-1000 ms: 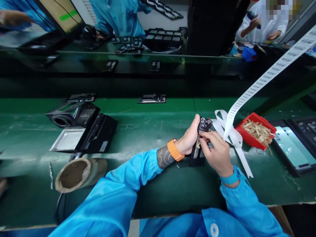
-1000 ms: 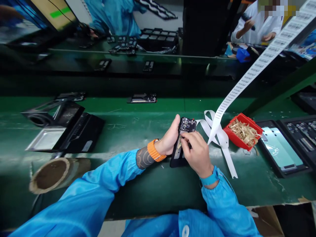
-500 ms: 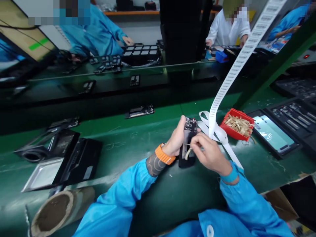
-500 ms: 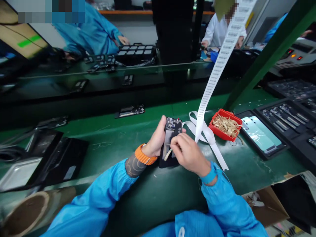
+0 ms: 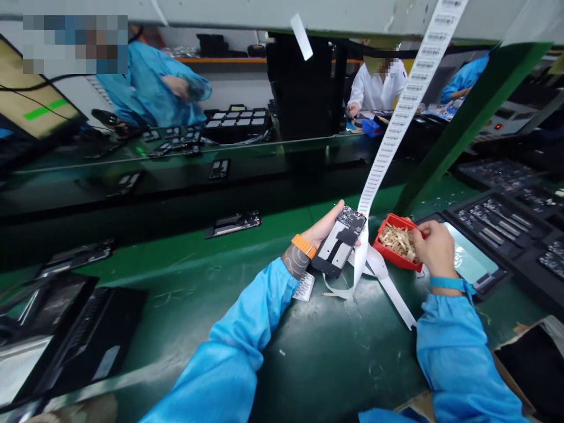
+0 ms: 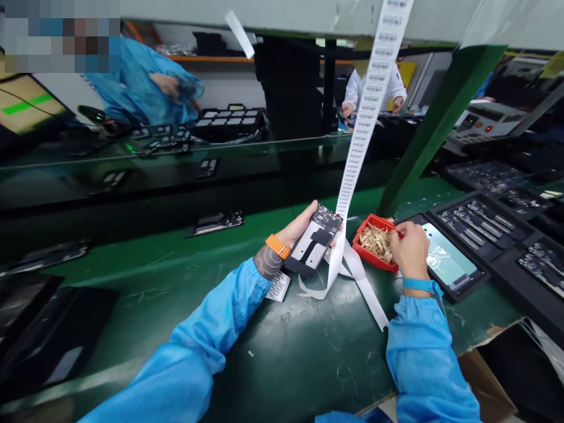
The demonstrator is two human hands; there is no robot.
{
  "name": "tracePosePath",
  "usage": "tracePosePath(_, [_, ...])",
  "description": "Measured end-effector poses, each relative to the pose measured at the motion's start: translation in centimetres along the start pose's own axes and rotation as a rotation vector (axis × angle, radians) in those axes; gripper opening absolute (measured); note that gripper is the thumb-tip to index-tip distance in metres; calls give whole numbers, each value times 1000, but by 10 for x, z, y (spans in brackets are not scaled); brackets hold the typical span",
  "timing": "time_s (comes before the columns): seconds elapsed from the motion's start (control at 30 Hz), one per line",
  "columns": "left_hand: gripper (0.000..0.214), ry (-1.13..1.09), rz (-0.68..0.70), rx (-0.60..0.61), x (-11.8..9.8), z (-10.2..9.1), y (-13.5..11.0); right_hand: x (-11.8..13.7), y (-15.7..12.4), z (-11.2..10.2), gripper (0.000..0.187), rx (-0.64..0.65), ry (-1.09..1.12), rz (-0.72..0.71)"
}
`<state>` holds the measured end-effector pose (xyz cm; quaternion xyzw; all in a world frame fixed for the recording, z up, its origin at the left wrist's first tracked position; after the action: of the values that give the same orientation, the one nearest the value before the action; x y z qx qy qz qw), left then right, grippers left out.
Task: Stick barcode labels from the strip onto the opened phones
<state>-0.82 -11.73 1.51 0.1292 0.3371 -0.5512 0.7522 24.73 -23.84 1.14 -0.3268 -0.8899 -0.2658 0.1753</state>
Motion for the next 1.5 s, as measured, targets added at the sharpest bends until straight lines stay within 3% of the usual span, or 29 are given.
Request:
tracePosePath(0.17, [88,-6,51,16,-3,19,-35,10,-7,-21,9,-287,146,-10])
tracePosePath(0.23, [91,31,51,13,1,26,-49,28,-21,-29,12,-295,293,6])
tracePosePath(0.3, [93,49,56,18,9,31,-63,57,-44,-30,15,-147,490,-47])
tracePosePath(0.4, [99,19,96,29,20,37,-81,105,-84,-26,22,174,634,-314])
tracePosePath(0.5, [104,-36,141,40,26,40,-97,127,-107,-28,16,213,638,-480])
tracePosePath(0.67, [107,-98,126,98,31,43,-113,117,-107,-25,16,265,667,-542])
tracePosePath(0.87, [108,-145,112,103,33,42,-115,106,-106,-17,20,389,717,-490])
tracePosePath(0.97, [109,-173,123,78,34,41,-114,111,-109,-20,14,319,726,-471])
tracePosePath(1.13, [107,-200,161,93,32,47,-111,121,-112,-30,5,105,641,-585])
tracePosePath(1.27, [97,-311,280,-10,32,51,-107,117,-108,-32,9,-55,670,-617])
tracePosePath(1.5, [91,-235,188,-7,43,41,-108,114,-107,-27,6,-8,644,-600])
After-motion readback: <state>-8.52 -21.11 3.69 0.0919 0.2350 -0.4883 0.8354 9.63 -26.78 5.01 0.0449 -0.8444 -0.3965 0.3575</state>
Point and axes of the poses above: each hand's wrist, its own y-axis towards the middle knuckle, its own z-axis out of the palm, x = y × z, the point moved 3 cm from there along y, towards the middle knuckle, and after that the axes turned 11 degrees about z, right-handed, at the moved point
